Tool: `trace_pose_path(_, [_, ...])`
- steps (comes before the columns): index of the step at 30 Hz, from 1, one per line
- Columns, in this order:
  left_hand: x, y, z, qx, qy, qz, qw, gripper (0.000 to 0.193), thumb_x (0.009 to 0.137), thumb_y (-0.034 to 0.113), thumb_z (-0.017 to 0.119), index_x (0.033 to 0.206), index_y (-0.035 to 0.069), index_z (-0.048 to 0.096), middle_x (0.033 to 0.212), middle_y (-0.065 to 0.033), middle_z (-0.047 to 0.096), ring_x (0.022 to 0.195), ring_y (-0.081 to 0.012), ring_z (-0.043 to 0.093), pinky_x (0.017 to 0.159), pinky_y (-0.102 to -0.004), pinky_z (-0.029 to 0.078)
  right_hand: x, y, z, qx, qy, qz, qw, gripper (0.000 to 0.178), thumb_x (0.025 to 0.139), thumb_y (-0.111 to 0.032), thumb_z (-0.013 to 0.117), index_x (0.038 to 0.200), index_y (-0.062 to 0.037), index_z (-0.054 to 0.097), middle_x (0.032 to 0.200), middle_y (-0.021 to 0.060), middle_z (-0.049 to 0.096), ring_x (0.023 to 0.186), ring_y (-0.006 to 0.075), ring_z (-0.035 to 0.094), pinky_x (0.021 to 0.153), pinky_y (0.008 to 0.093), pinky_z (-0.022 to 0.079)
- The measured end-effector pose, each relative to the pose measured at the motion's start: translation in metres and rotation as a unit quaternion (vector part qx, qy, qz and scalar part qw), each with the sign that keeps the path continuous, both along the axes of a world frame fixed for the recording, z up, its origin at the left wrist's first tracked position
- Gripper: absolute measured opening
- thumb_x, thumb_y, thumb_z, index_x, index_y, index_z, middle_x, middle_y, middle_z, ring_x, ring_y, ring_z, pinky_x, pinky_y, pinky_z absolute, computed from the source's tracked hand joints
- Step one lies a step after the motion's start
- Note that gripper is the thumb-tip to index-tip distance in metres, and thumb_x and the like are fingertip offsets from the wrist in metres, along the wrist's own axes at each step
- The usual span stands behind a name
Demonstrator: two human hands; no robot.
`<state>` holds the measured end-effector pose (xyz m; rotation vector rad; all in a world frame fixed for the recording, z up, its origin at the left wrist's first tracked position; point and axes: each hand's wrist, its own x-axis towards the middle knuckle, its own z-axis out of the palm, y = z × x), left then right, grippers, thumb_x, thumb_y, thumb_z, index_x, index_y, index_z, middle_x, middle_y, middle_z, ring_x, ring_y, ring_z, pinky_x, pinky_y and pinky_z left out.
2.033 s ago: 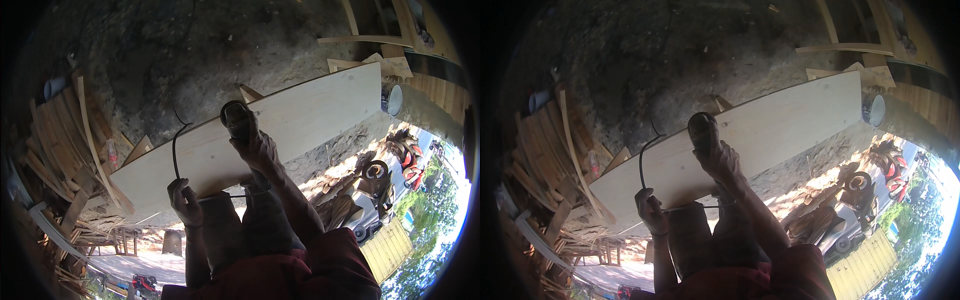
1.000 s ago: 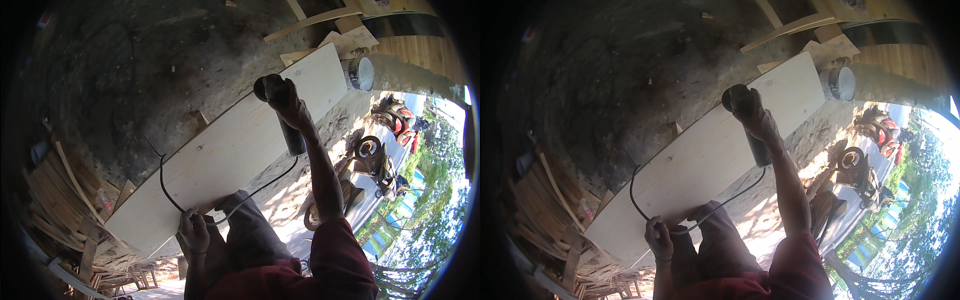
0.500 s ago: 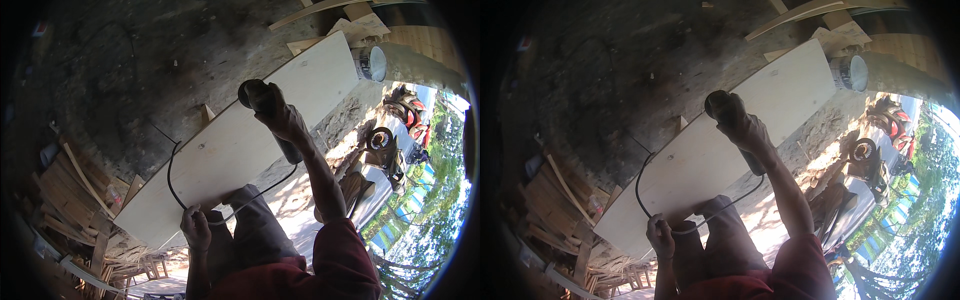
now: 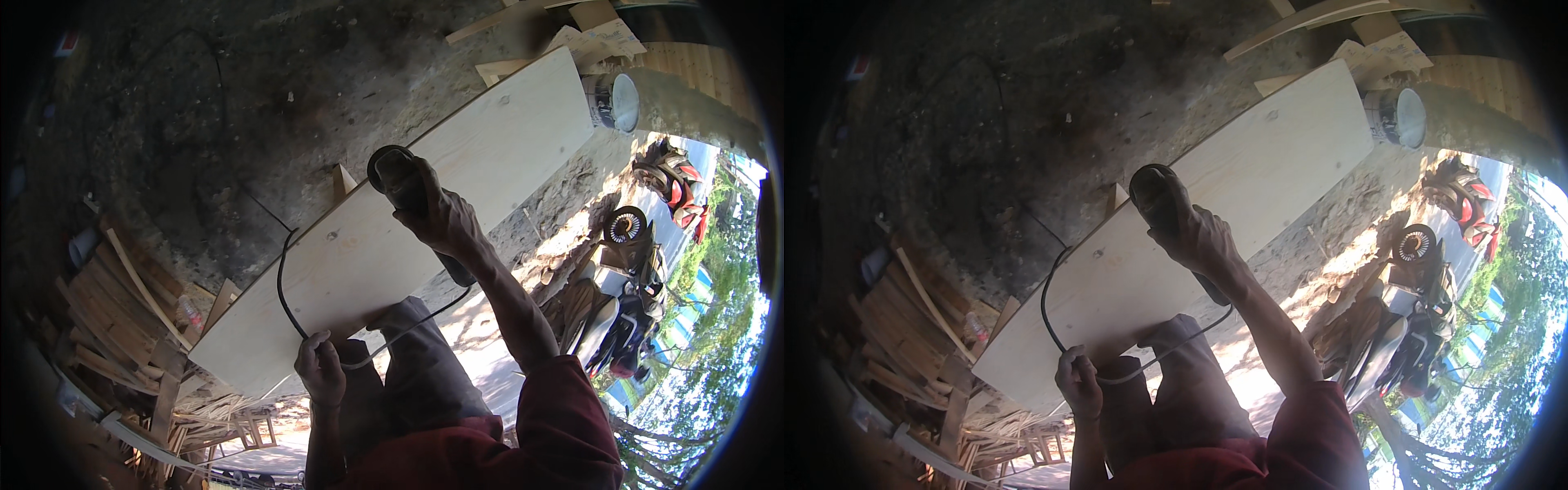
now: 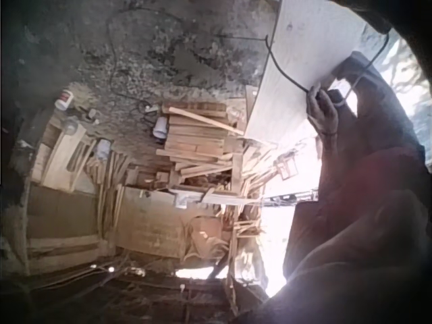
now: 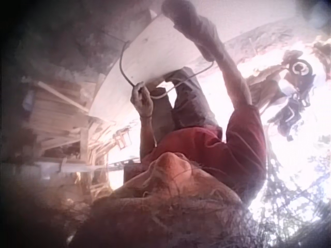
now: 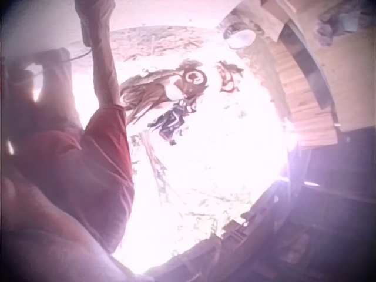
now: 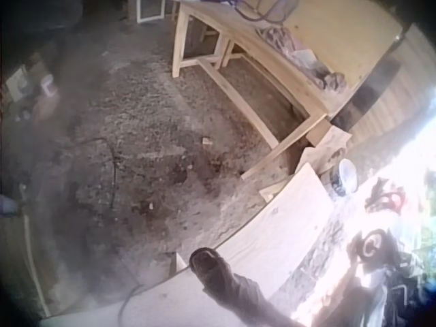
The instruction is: The person sands the surface and edges of a wooden structure using a power sander, turning the object over to reach different sides.
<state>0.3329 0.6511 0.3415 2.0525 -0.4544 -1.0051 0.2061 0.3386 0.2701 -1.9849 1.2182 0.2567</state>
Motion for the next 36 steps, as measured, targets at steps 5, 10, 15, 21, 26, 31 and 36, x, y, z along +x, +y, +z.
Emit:
trace_pose_path(5, [0.0, 0.007, 0.001, 0.007, 0.003, 0.009, 1.0, 0.017, 0.101, 0.002, 0.053, 0.115, -0.003, 0.061, 0.072, -0.003, 0.054, 0.062, -0.0091, 0.051, 0.057, -0.0252, 0.041, 0.001, -0.015, 0.005, -0.019, 0.009, -0.012, 1.0, 0.084, 0.087, -0.031, 0.075, 0.152, -0.0097, 0.025, 0.085, 0.0262, 0.071, 0.077, 0.0488, 0.07, 0.064, 0.0564, 0.057])
trace_pose_path(10, [-0.003, 0.006, 0.005, 0.036, 0.027, 0.021, 0.999, 0.015, 0.099, -0.001, 0.056, 0.11, -0.004, 0.065, 0.092, -0.0131, 0.069, 0.074, -0.0164, 0.063, 0.066, -0.0301, 0.051, -0.012, -0.041, 0.008, -0.038, 0.014, -0.054, 0.998, 0.083, 0.088, -0.032, 0.075, 0.151, -0.0099, 0.026, 0.083, 0.0243, 0.072, 0.077, 0.0498, 0.069, 0.065, 0.0575, 0.056])
trace_pose_path(15, [-0.006, 0.005, -0.004, 0.01, -0.022, -0.017, 1.0, 0.014, 0.101, 0.001, 0.055, 0.112, -0.002, 0.063, 0.079, -0.0077, 0.06, 0.065, -0.013, 0.056, 0.06, -0.028, 0.045, -0.008, -0.032, 0.009, 0.009, 0.02, -0.047, 0.999, 0.084, 0.087, -0.032, 0.074, 0.152, -0.0112, 0.025, 0.082, 0.0249, 0.072, 0.075, 0.05, 0.069, 0.065, 0.0573, 0.056])
trace_pose_path(21, [-0.004, -0.004, -0.001, 0.001, -0.015, -0.012, 1.0, 0.014, 0.102, 0.004, 0.055, 0.112, -0.002, 0.062, 0.073, -0.0049, 0.056, 0.061, -0.0111, 0.052, 0.057, -0.0273, 0.042, 0.002, 0.003, -0.002, 0.01, 0.013, 0.029, 0.999, 0.099, 0.085, -0.038, 0.078, 0.158, -0.005, 0.019, 0.09, 0.0296, 0.072, 0.077, 0.0497, 0.071, 0.069, 0.0572, 0.057])
trace_pose_path(26, [-0.003, -0.003, -0.001, 0.013, 0.014, 0.003, 1.0, 0.015, 0.098, -0.003, 0.057, 0.11, -0.003, 0.065, 0.086, -0.0093, 0.064, 0.066, -0.0119, 0.056, 0.06, -0.0274, 0.046, -0.001, -0.013, 0.004, 0.006, 0.014, 0.006, 1.0, 0.087, 0.086, -0.03, 0.075, 0.155, -0.0111, 0.024, 0.077, 0.023, 0.07, 0.072, 0.0467, 0.07, 0.062, 0.0547, 0.056])
trace_pose_path(31, [-0.003, -0.015, 0.001, 0.007, 0.041, 0.007, 0.999, 0.014, 0.1, 0.0, 0.056, 0.111, -0.003, 0.064, 0.084, -0.0079, 0.062, 0.065, -0.0109, 0.054, 0.06, -0.0265, 0.045, -0.019, -0.058, 0.012, -0.014, 0.029, -0.032, 0.999, 0.079, 0.087, -0.029, 0.073, 0.149, -0.0122, 0.027, 0.08, 0.0223, 0.072, 0.074, 0.0475, 0.07, 0.065, 0.0548, 0.058])
trace_pose_path(36, [0.001, -0.031, 0.0, 0.006, 0.059, 0.004, 0.998, 0.017, 0.102, 0.004, 0.053, 0.115, -0.003, 0.062, 0.082, -0.0077, 0.061, 0.064, -0.0112, 0.053, 0.059, -0.028, 0.045, -0.045, -0.095, 0.018, -0.011, 0.053, -0.098, 0.994, 0.092, 0.086, -0.034, 0.075, 0.156, -0.0082, 0.02, 0.089, 0.0257, 0.071, 0.082, 0.0493, 0.07, 0.071, 0.0556, 0.058])
